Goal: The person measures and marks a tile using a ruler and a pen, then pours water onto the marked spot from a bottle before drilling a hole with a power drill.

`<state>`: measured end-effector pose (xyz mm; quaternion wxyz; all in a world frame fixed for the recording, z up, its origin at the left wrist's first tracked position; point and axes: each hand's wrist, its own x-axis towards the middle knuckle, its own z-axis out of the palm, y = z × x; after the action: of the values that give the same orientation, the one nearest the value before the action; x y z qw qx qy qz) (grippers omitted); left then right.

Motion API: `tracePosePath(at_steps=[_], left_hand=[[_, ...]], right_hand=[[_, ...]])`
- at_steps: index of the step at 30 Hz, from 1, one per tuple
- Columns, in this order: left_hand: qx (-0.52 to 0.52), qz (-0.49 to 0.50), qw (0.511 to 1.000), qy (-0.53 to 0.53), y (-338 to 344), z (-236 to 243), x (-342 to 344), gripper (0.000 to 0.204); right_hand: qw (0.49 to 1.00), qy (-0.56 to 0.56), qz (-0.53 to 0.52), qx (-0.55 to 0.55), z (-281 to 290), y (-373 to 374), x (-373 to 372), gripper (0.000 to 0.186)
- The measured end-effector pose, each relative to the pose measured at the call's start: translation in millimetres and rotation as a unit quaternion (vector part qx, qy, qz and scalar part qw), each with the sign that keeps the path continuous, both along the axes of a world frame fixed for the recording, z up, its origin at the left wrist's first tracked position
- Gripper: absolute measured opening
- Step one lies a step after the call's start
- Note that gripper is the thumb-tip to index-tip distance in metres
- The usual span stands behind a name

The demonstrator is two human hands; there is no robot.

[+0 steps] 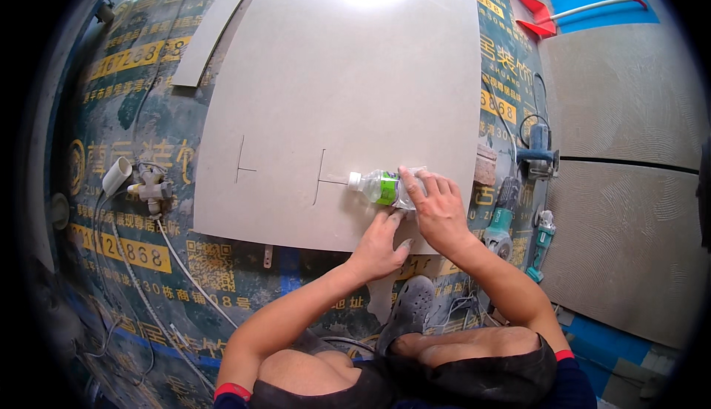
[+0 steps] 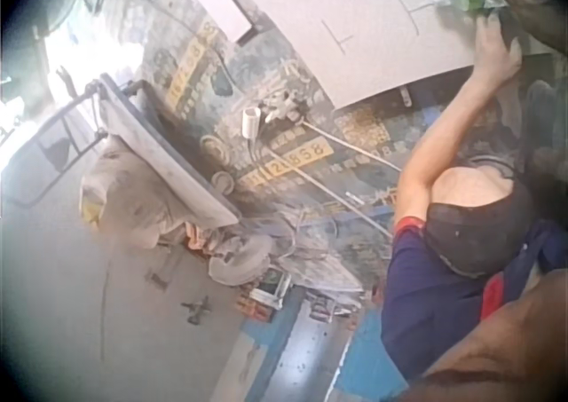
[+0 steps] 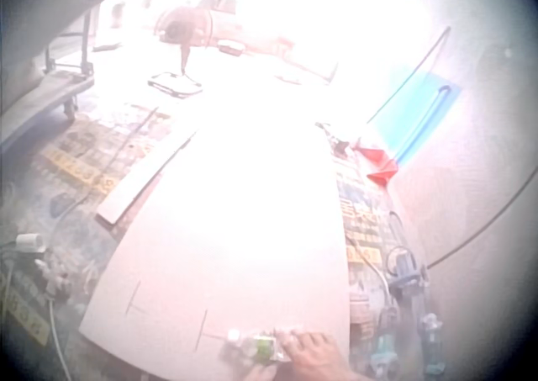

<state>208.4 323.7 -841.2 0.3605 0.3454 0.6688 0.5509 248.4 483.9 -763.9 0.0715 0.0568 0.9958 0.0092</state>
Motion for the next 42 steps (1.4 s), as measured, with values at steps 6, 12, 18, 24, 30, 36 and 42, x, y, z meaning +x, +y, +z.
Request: tracePosePath(at_steps=[6, 12, 18, 24, 30, 36, 42], left_hand=[[0.001, -0.003, 1.000, -0.006, -7, 1, -4, 0.063], [-0.005, 0.024, 1.000, 0.002, -18, 11, -14, 0.050], [0.033, 0.105, 0.957, 0.267, -16, 21, -38, 0.048], [0.057, 0.061, 0.966, 0.247, -10, 19, -31, 0.054], [0.057, 0.027, 0.967, 0.249, -4, 16, -30, 0.058], [0.041, 0.016, 0.956, 0.291, -1, 11, -32, 0.055], [0.026, 0.017, 0.938, 0.345, -3, 12, -32, 0.057]], right_hand=[[1.000, -0.002, -0.003, 0.014, -2, -5, 0, 0.073], [1.000, 0.003, 0.006, 0.030, -5, 0, 2, 0.072], [1.000, 0.007, 0.014, 0.025, -3, 3, 3, 0.071], [1.000, -0.015, -0.001, 0.003, 3, 14, 14, 0.075], [1.000, 0.003, 0.000, 0.015, 0, 22, 22, 0.071], [1.000, -0.011, -0.009, 0.007, -4, 26, 21, 0.080], [0.991, -0.103, -0.038, -0.081, 34, 40, 16, 0.077]])
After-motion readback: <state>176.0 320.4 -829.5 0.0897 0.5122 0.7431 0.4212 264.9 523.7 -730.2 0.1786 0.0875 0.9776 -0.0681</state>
